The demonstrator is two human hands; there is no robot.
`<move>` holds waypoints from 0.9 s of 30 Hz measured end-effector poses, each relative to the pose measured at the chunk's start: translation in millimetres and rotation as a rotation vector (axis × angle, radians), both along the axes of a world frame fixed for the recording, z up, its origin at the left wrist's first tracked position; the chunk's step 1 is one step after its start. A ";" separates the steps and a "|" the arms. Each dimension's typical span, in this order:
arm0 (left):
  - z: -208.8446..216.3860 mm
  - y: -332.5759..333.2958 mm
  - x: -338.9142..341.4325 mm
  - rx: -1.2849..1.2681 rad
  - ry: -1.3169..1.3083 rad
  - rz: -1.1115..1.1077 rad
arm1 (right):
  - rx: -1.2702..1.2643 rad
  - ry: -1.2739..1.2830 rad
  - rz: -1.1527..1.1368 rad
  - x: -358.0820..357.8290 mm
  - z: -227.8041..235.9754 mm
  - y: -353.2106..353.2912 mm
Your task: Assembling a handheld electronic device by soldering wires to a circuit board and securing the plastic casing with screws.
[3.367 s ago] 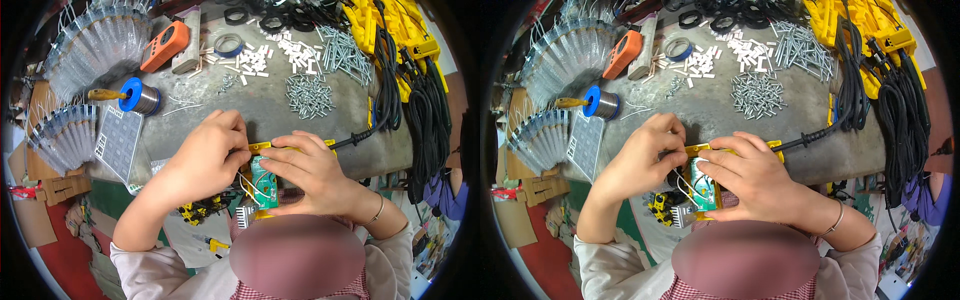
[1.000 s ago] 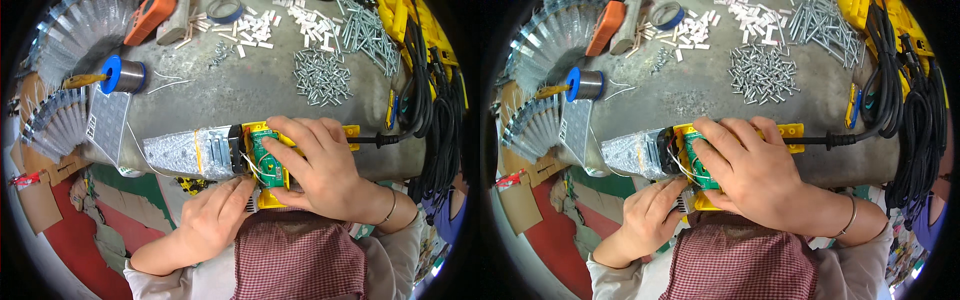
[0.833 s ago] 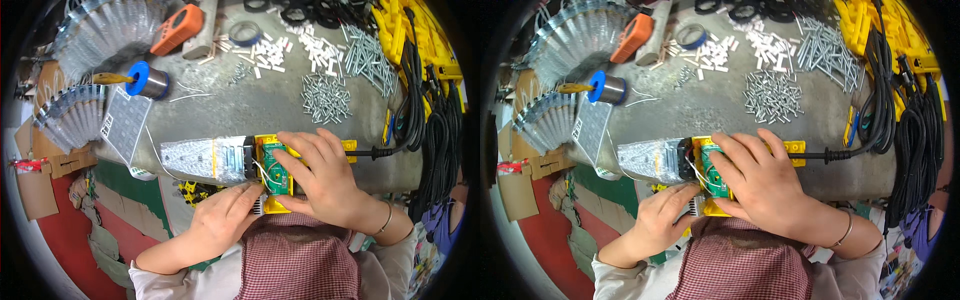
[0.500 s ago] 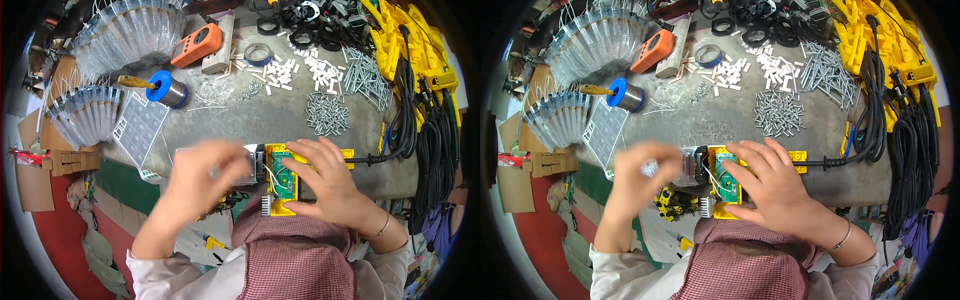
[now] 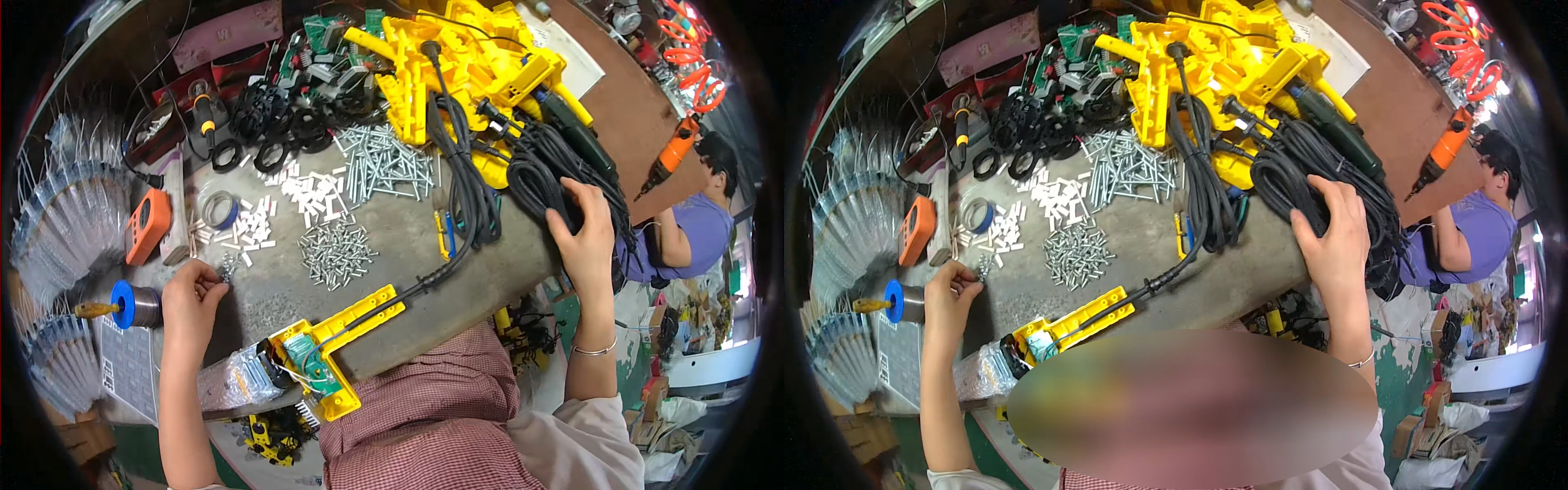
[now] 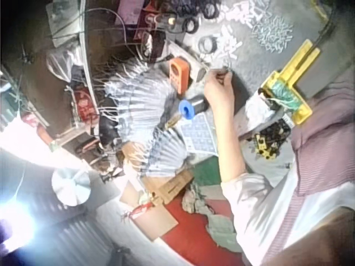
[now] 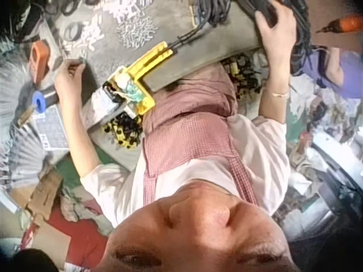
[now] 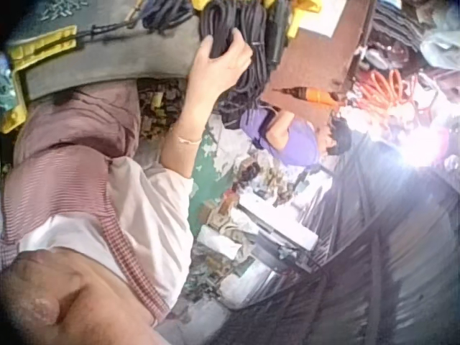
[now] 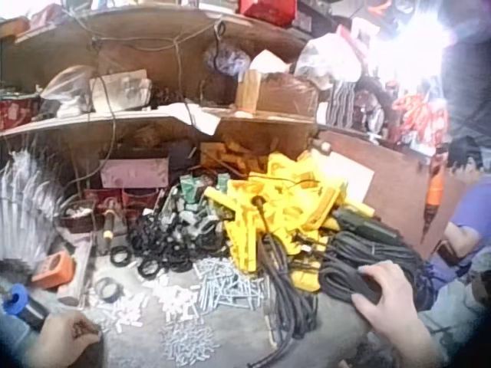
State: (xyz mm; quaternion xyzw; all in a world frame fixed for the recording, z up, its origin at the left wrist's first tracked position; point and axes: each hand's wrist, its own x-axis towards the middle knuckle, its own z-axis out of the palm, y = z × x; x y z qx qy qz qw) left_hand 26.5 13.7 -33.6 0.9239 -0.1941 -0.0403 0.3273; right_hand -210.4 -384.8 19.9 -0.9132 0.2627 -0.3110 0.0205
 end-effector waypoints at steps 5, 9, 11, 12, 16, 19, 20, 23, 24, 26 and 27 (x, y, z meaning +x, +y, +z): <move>-12.0 -2.0 7.5 -0.058 -0.022 -0.044 | -0.071 -0.162 -0.093 -7.8 9.8 -60.3; -14.7 0.7 8.4 -0.033 -0.067 -0.095 | -0.043 -0.023 -0.145 1.8 17.2 -164.5; -10.3 -1.2 5.6 -0.031 -0.122 -0.145 | 0.048 0.107 -0.161 10.6 14.1 -184.1; -9.2 -2.2 2.9 -0.031 -0.147 -0.157 | 0.003 0.220 -0.177 15.2 12.1 -188.1; -4.0 4.6 -13.8 -0.081 -0.127 -0.109 | 0.000 0.334 -0.101 25.7 11.4 -201.6; -0.2 10.3 -21.6 -0.116 -0.076 -0.062 | -0.076 0.181 0.001 25.9 15.1 -216.3; 1.7 13.5 -24.4 -0.113 -0.080 -0.057 | -0.112 0.082 0.016 28.0 25.7 -218.4; 23.0 1.8 -27.9 -0.249 -0.172 -0.074 | -0.207 -0.203 0.115 27.9 66.7 -238.7; 28.6 4.3 -31.1 -0.387 -0.099 -0.075 | 0.448 -0.338 0.236 14.4 93.8 -270.7; 42.7 5.7 -42.6 -0.602 0.119 -0.064 | 1.287 -0.519 0.514 6.1 132.1 -262.0; 46.2 7.0 -54.3 -0.692 0.149 -0.073 | 1.475 -0.588 0.734 23.0 133.5 -194.0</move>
